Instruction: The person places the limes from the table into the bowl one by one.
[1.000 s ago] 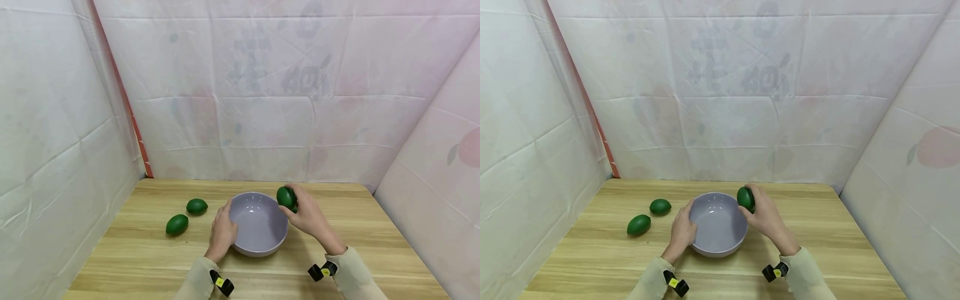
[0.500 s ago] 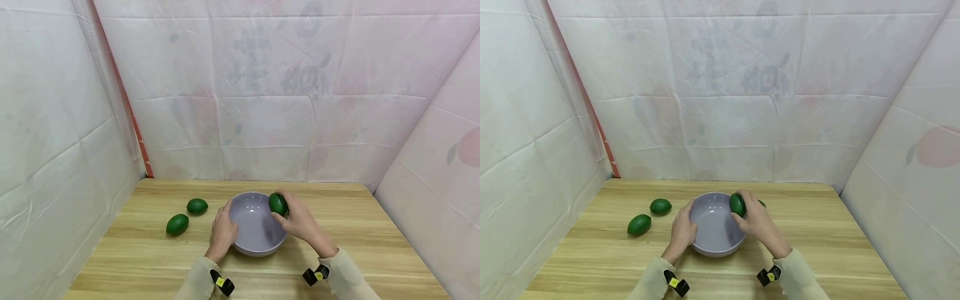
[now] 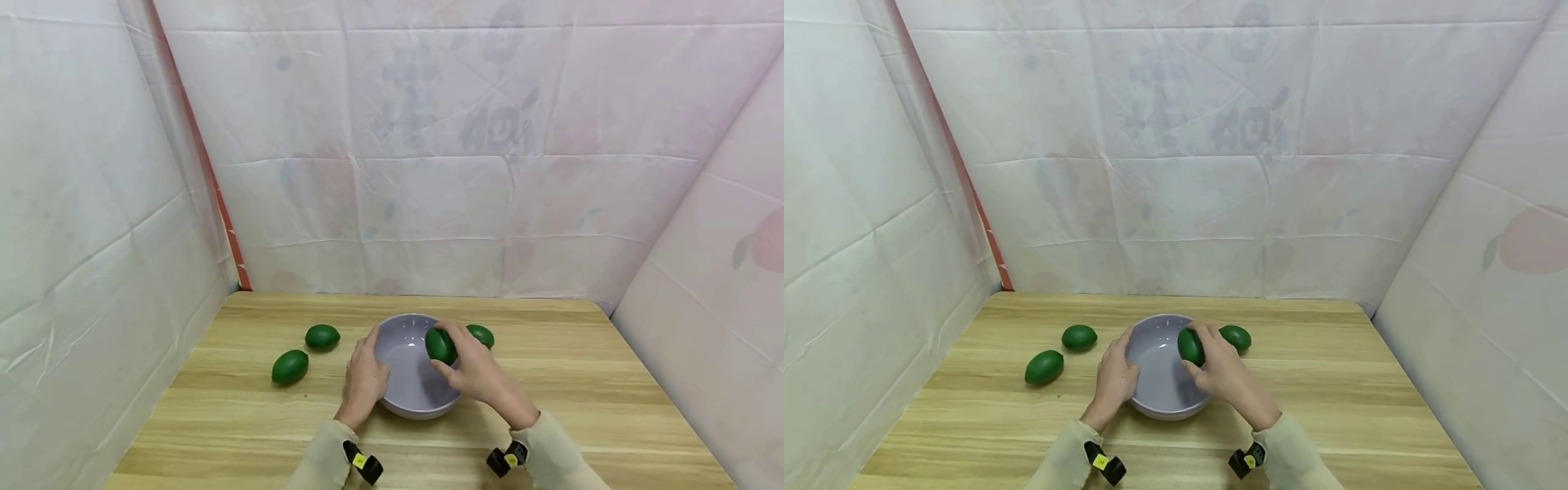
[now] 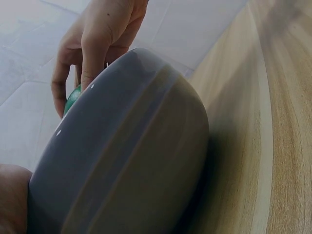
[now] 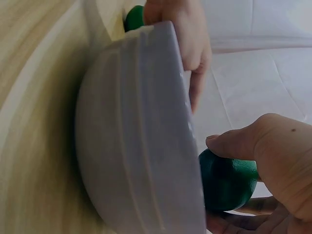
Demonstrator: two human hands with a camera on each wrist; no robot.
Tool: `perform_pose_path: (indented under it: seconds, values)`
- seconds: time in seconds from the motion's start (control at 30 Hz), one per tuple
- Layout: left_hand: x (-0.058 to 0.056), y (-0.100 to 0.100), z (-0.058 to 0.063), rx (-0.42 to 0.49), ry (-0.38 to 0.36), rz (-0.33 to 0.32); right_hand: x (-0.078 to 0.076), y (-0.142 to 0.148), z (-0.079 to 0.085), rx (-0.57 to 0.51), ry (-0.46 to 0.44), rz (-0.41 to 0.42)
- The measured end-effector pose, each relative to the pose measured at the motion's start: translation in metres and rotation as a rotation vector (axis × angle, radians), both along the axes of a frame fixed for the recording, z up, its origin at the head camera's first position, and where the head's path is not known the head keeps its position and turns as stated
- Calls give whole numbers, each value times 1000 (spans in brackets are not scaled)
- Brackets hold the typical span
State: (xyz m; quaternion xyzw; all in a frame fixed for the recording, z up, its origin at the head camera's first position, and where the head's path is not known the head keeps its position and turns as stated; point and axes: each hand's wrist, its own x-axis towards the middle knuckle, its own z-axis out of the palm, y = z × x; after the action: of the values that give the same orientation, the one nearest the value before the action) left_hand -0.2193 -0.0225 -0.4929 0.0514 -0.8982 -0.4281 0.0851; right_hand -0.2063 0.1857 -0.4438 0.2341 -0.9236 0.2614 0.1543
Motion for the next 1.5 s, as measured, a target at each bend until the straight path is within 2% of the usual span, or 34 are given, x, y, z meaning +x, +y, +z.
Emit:
perform_pose_path:
  seconds: [0.2, 0.5, 0.67, 1.0, 1.23, 1.5]
  values:
    - [-1, 0, 0, -6, -13, -3, 3, -8, -6, -6, -7, 54]
    - [-1, -1, 0, -3, 4, -21, 5, -20, -12, 20, 27, 86]
    - [-2, -1, -2, -1, 4, -20, 6, -23, -16, 40, 6, 93]
    - [-2, -1, -1, 8, 0, -16, 6, -20, -17, 133, -118, 79]
    - [-1, -2, 1, 23, 2, -15, 4, -16, -16, 155, -214, 70]
    - [-1, -2, -1, 18, -15, -12, 4, -17, -14, 211, -253, 42]
